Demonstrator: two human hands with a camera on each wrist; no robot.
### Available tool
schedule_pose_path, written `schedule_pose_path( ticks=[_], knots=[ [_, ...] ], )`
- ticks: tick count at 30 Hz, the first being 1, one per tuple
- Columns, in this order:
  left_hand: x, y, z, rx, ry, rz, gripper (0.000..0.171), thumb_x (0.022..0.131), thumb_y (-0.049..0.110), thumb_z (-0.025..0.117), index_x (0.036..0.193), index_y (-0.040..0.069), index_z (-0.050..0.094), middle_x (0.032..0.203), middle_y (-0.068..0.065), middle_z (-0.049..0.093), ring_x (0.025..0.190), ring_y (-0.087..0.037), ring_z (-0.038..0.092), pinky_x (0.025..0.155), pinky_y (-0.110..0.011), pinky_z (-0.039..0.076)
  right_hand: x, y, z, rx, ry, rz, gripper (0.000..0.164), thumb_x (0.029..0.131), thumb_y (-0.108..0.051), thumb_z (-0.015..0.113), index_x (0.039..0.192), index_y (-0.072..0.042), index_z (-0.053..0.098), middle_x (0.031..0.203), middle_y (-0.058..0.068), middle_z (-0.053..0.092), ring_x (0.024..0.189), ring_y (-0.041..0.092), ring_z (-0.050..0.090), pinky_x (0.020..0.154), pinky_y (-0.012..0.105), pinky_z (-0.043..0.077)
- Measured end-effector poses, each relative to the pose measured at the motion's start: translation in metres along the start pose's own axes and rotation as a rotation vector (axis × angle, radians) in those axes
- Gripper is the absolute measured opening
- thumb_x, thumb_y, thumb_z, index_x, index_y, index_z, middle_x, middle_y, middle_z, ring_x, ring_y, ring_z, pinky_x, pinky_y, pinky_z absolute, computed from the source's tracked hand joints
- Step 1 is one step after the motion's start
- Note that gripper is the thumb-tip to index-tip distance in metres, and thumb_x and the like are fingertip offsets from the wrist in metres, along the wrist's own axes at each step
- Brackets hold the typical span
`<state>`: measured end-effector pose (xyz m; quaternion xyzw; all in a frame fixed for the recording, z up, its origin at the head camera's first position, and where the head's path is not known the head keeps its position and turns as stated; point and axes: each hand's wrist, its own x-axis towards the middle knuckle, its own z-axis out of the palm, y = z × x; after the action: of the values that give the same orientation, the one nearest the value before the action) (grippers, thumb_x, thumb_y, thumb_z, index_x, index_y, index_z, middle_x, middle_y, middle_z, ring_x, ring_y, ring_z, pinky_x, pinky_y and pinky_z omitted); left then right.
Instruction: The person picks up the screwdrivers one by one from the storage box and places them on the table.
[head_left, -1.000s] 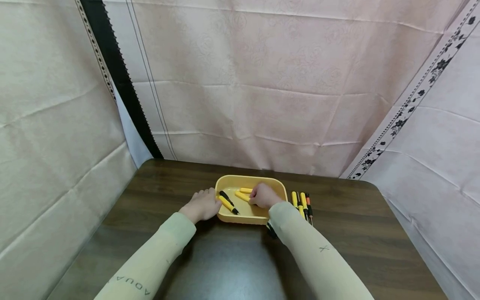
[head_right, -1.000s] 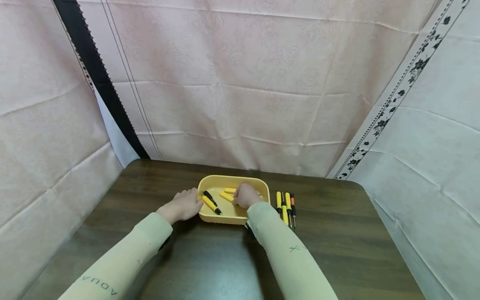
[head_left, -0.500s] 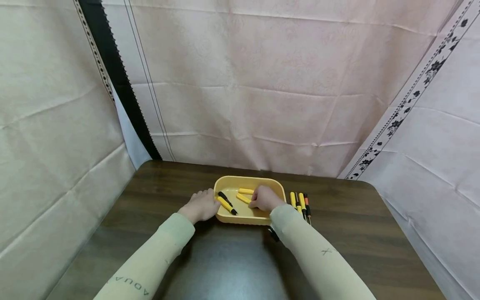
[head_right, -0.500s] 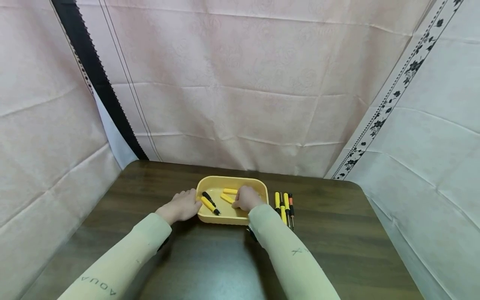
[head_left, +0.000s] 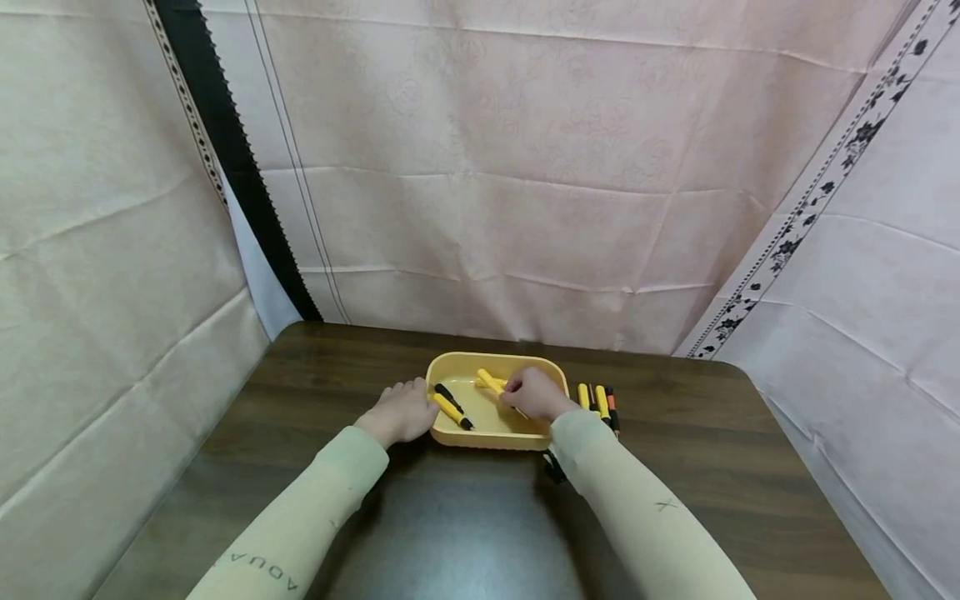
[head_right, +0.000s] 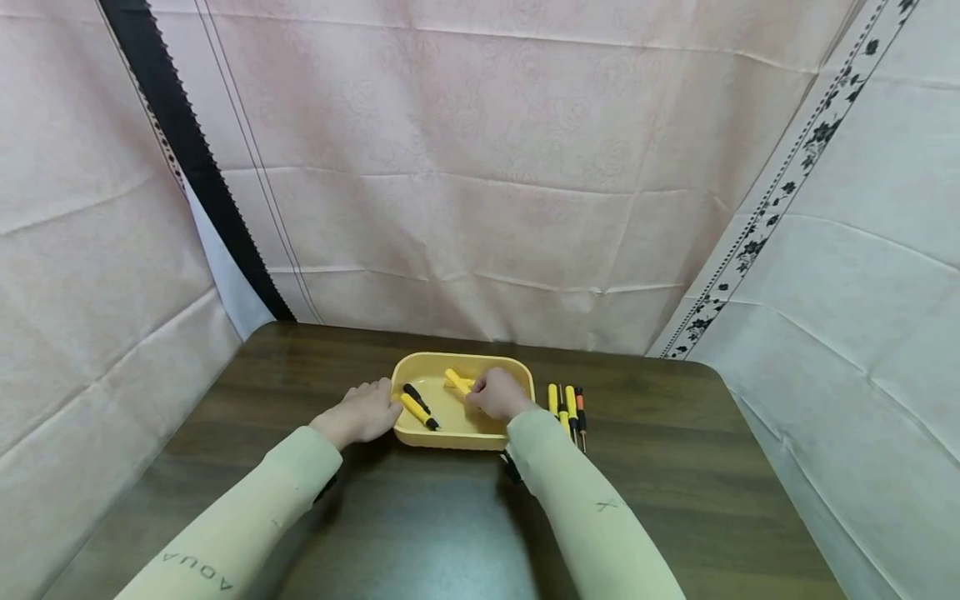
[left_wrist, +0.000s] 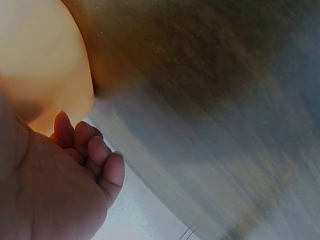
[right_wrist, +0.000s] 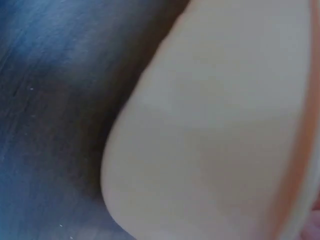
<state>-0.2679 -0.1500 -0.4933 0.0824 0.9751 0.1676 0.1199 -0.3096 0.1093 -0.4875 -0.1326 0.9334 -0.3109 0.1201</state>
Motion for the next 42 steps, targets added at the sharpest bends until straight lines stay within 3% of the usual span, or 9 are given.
schedule_pose_path(
  ticks=[7,10,15,23,30,37,42],
  knots=[
    [0.001,-0.001,0.0,0.004,0.004,0.005,0.059,0.097,0.039,0.039,0.139,-0.003,0.038,0.129,-0.014,0.05,0.107,-0.026,0.047,0.101,-0.045,0.031,-0.006,0.0,-0.016,0.102,0.045,-0.014,0.015,0.089,-0.02,0.066,0.085,-0.007,0.071,0.074,0.001,0.065,0.064,0.014,0.055,0.056,0.028,0.045],
    [0.0,-0.001,0.0,0.003,0.008,0.006,0.06,0.097,0.039,0.039,0.139,-0.004,0.038,0.13,-0.015,0.05,0.108,-0.027,0.047,0.102,-0.045,0.031,-0.01,0.002,-0.023,0.221,0.041,0.01,0.012,0.09,-0.017,0.066,0.091,-0.006,0.069,0.084,0.007,0.067,0.071,0.018,0.06,0.064,0.032,0.05],
    [0.0,0.0,0.0,0.0,0.011,0.005,0.061,0.097,0.039,0.039,0.14,-0.004,0.037,0.131,-0.016,0.049,0.11,-0.028,0.047,0.102,-0.047,0.03,-0.019,0.006,-0.037,0.46,0.04,0.045,0.022,0.092,-0.012,0.065,0.107,0.004,0.064,0.104,0.018,0.064,0.094,0.036,0.064,0.081,0.046,0.052],
    [0.0,0.0,0.0,0.0,0.009,0.005,0.056,0.097,0.038,0.039,0.136,-0.003,0.04,0.124,-0.013,0.052,0.102,-0.026,0.047,0.099,-0.045,0.032,-0.031,0.02,-0.064,0.582,0.08,0.075,0.03,0.093,-0.01,0.061,0.117,0.007,0.054,0.112,0.021,0.058,0.107,0.041,0.059,0.083,0.04,0.052],
    [0.0,0.001,-0.002,0.001,0.004,0.002,0.053,0.097,0.038,0.04,0.133,-0.002,0.042,0.117,-0.011,0.053,0.097,-0.025,0.046,0.097,-0.044,0.033,-0.043,0.036,-0.088,0.595,0.099,0.101,0.036,0.094,-0.025,0.064,0.118,0.001,0.056,0.12,0.023,0.057,0.101,0.028,0.063,0.092,0.046,0.047],
    [0.003,0.0,0.0,-0.003,0.0,-0.005,0.056,0.098,0.039,0.04,0.135,-0.002,0.04,0.123,-0.012,0.052,0.099,-0.025,0.047,0.097,-0.044,0.033,-0.061,0.059,-0.107,0.536,0.118,0.15,0.046,0.092,-0.034,0.065,0.124,-0.001,0.057,0.122,0.018,0.059,0.108,0.031,0.061,0.087,0.036,0.05],
    [0.001,0.001,0.0,-0.003,-0.001,-0.007,0.057,0.098,0.04,0.039,0.136,-0.002,0.04,0.125,-0.012,0.052,0.1,-0.025,0.046,0.098,-0.044,0.032,-0.072,0.084,-0.113,0.507,0.14,0.176,0.047,0.093,-0.032,0.064,0.124,0.002,0.057,0.123,0.02,0.058,0.109,0.033,0.061,0.094,0.044,0.046]
  ],
)
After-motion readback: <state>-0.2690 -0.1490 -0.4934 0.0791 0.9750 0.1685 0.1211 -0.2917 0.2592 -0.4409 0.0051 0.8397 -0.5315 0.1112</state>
